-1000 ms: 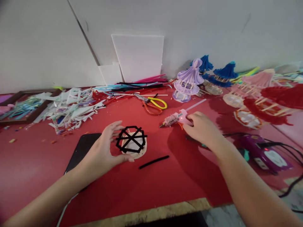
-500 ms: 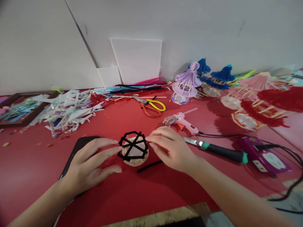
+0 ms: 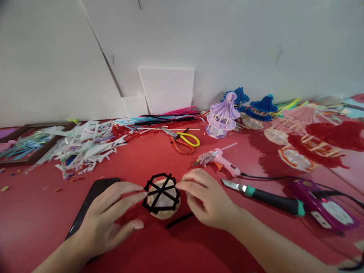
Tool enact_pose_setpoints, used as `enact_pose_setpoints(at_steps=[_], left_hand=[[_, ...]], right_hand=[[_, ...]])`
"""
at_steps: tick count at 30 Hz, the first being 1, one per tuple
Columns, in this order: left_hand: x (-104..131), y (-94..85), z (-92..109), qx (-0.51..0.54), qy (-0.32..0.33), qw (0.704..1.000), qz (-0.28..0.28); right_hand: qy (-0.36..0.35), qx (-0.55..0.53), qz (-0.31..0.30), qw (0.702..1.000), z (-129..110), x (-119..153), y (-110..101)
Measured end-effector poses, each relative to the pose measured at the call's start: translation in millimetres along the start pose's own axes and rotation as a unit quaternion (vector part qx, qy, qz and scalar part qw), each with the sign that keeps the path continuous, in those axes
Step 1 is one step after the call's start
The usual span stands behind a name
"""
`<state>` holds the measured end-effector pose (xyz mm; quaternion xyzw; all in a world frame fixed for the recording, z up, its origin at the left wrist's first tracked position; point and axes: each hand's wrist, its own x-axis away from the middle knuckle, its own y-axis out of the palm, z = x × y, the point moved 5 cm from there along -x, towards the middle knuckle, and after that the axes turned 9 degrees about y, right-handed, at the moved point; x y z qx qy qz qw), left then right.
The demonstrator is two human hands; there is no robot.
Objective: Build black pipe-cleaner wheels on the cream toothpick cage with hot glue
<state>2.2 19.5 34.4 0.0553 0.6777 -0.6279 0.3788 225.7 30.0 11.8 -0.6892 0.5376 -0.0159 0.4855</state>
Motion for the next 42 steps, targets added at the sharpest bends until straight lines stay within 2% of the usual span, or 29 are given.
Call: enact_pose_setpoints(at_steps=[9, 20, 25, 28, 30, 32, 38, 42], left_hand=[[0, 0.1, 1, -0.016, 0.006, 1.0, -0.005], [0, 2.3, 3, -0.025, 0.007, 1.0, -0.01], [3, -0.1, -3, 0.042, -0.038, 0.998, 0.015], [6, -1.2, -9, 0.091, -0.083, 0.991, 0.046], [7, -2.8, -15, 0.095, -0.124, 0.984, 0.082], [8, -4.6, -22, 0.096, -0.159, 0.975, 0.121], [11, -6.7, -36, 0.138, -0.221, 0.952, 0.16], [7, -6.9, -37, 0.128, -0.254, 0.949, 0.132]], right_hand=[[-0.024, 0.01, 0.005, 1.0, -3, -2, 1], [-0.013, 0.005, -0.001, 1.0, 1, -1, 3], [-0.004, -0.047, -0.009, 0.999, -1, 0, -6], [0.043, -0.03, 0.063, 0.997, 6, 0, -15], [0.075, -0.015, 0.123, 0.989, 13, 1, -19], [0.088, -0.006, 0.156, 0.984, 20, 0, -20], [0.069, 0.019, 0.149, 0.986, 23, 0, -20], [0.077, 0.03, 0.1, 0.992, 18, -1, -24]])
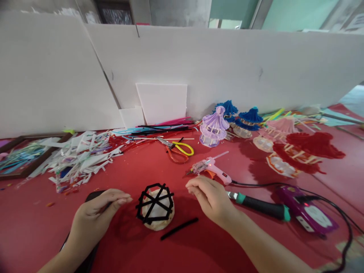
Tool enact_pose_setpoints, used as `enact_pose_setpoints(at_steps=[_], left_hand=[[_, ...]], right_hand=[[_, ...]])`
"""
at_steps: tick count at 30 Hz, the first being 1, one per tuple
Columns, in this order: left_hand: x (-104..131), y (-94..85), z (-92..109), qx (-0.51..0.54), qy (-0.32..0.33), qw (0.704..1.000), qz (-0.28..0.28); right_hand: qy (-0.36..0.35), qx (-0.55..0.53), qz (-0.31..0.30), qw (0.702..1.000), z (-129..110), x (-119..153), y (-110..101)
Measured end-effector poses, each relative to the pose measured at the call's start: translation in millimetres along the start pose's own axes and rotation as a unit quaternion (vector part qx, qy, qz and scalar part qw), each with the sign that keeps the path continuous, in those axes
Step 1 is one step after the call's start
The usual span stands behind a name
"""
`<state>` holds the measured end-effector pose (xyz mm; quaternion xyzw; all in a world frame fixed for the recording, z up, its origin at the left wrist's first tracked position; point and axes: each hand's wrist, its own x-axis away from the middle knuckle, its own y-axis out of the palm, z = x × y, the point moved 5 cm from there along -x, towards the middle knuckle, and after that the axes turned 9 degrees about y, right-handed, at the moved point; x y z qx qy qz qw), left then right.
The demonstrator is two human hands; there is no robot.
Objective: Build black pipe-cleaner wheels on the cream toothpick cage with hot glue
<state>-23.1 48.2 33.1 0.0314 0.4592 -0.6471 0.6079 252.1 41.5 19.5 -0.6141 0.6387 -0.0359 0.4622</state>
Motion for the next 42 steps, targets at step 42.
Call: enact_pose_setpoints(at_steps=[42], left_hand=[[9, 6.8, -4, 0.056, -0.06, 0.993, -0.091]], right_hand=[[-0.027, -0.034, -0.341, 0.939, -21, 15, 25]])
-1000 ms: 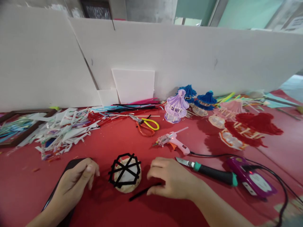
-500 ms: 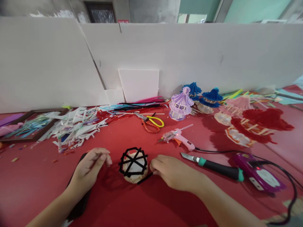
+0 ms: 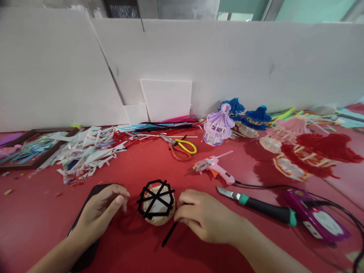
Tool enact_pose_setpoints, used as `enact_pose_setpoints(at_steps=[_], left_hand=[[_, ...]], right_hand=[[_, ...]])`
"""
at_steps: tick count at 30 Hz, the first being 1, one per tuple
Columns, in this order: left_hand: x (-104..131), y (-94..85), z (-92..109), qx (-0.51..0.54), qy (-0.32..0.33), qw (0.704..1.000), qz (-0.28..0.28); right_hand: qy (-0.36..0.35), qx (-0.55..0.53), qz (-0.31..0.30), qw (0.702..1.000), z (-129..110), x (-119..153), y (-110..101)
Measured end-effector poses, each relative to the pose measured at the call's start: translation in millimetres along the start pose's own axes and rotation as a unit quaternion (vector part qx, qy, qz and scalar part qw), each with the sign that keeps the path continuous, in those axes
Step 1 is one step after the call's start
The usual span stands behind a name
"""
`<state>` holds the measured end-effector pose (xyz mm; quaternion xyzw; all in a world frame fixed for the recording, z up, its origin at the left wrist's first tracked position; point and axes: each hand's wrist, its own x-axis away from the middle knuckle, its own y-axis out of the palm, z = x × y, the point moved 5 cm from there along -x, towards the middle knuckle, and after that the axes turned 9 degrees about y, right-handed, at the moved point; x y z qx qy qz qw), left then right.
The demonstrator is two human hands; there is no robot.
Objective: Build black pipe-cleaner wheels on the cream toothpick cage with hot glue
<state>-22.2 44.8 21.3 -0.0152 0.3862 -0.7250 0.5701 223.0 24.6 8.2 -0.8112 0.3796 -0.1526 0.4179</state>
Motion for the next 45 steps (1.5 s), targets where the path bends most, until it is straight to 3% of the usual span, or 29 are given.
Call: enact_pose_setpoints(at_steps=[4, 7, 11, 14, 19, 22, 26, 32, 36, 41, 45], left_hand=[[-1, -0.6, 6, -0.001, 0.035, 0.999, 0.005], [-2, -0.9, 13, -0.027, 0.072, 0.997, 0.009], [-2, -3.9, 31, -0.053, 0.168, 0.984, 0.032], [3, -5.7, 47, -0.057, 0.253, 0.966, 0.025], [4, 2.6, 58, -0.063, 0.244, 0.966, -0.052], [-7, 11.1, 63, -0.127, 0.248, 0.959, -0.06], [-26, 16.5, 73, -0.109, 0.285, 0.951, -0.048], [-40, 13.7, 61, -0.12, 0.217, 0.968, -0.029], [-38, 16.3, 45, -0.101, 0.164, 0.979, -0.071], [-22, 25.9, 19, -0.032, 0.046, 0.982, -0.178], [-13, 30.9, 9, 0.004, 0.015, 0.986, -0.167]], right_hand=[[-0.028, -0.013, 0.058, 0.998, -5, 0, -5], [-0.062, -0.043, 0.144, 0.987, -8, 1, -12], [-0.099, -0.056, 0.226, 0.968, -12, 6, -17], [-0.075, -0.055, 0.257, 0.962, -12, 8, -18], [-0.052, -0.061, 0.281, 0.956, -17, 6, -19], [-0.049, -0.06, 0.285, 0.955, -26, -1, -23], [-0.036, -0.053, 0.304, 0.95, -35, -11, -34], [0.005, -0.03, 0.338, 0.941, -20, -14, -39], [0.034, -0.025, 0.35, 0.936, -8, -9, -33], [0.053, -0.04, 0.362, 0.93, -7, -3, -30], [0.053, -0.001, 0.38, 0.923, -11, 0, -34]])
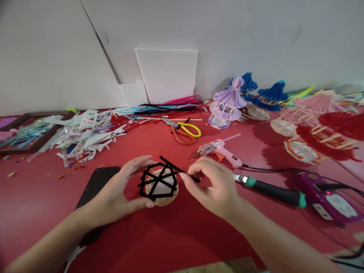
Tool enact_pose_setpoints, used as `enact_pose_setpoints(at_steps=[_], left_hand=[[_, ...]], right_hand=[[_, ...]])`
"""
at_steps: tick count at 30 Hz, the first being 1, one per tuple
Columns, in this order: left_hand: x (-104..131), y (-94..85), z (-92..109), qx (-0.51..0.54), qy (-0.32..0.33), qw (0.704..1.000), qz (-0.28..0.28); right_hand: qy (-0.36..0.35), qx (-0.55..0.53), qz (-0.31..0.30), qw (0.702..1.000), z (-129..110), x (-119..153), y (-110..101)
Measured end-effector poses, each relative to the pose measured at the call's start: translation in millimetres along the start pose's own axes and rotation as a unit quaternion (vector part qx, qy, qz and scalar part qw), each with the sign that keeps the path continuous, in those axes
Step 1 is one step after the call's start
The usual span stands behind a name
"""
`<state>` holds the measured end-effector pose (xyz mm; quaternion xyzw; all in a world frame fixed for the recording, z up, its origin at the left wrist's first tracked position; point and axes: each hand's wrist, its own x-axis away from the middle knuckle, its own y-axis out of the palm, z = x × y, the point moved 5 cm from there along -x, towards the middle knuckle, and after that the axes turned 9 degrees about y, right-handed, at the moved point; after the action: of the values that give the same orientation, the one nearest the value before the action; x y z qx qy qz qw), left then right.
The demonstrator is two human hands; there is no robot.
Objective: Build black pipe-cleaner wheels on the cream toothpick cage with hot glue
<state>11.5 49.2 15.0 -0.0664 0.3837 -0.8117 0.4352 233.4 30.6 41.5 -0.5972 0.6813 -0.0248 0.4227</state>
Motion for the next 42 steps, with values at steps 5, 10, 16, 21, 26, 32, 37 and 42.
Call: enact_pose_setpoints(at_steps=[5, 10, 16, 21, 26, 32, 37, 42], left_hand=[[3, 5.1, 6, -0.08, 0.017, 0.992, 0.097], [9, 13.1, 18, -0.11, 0.054, 0.982, 0.145], [13, 23.7, 9, 0.178, -0.03, 0.977, 0.113], [10, 22.1, 0, 0.347, -0.152, 0.913, 0.151], [7, 18.8, -8, 0.368, -0.206, 0.888, 0.184], [7, 21.5, -12, 0.373, -0.243, 0.883, 0.148], [5, 17.9, -8, 0.305, -0.234, 0.915, 0.12], [5, 20.1, -10, 0.319, -0.24, 0.909, 0.118]], right_hand=[[-0.036, -0.006, 0.003, 0.999, -11, 0, -2], [-0.012, -0.018, -0.03, 0.999, -23, 6, 10], [0.083, -0.069, -0.071, 0.992, -13, 13, 23], [0.146, -0.103, -0.102, 0.978, 3, 10, 25], [0.248, -0.179, -0.155, 0.939, 12, 5, 32], [0.287, -0.191, -0.185, 0.92, 14, 3, 34], [0.295, -0.179, -0.192, 0.919, 18, 3, 33], [0.292, -0.18, -0.181, 0.922, 18, 3, 33]])
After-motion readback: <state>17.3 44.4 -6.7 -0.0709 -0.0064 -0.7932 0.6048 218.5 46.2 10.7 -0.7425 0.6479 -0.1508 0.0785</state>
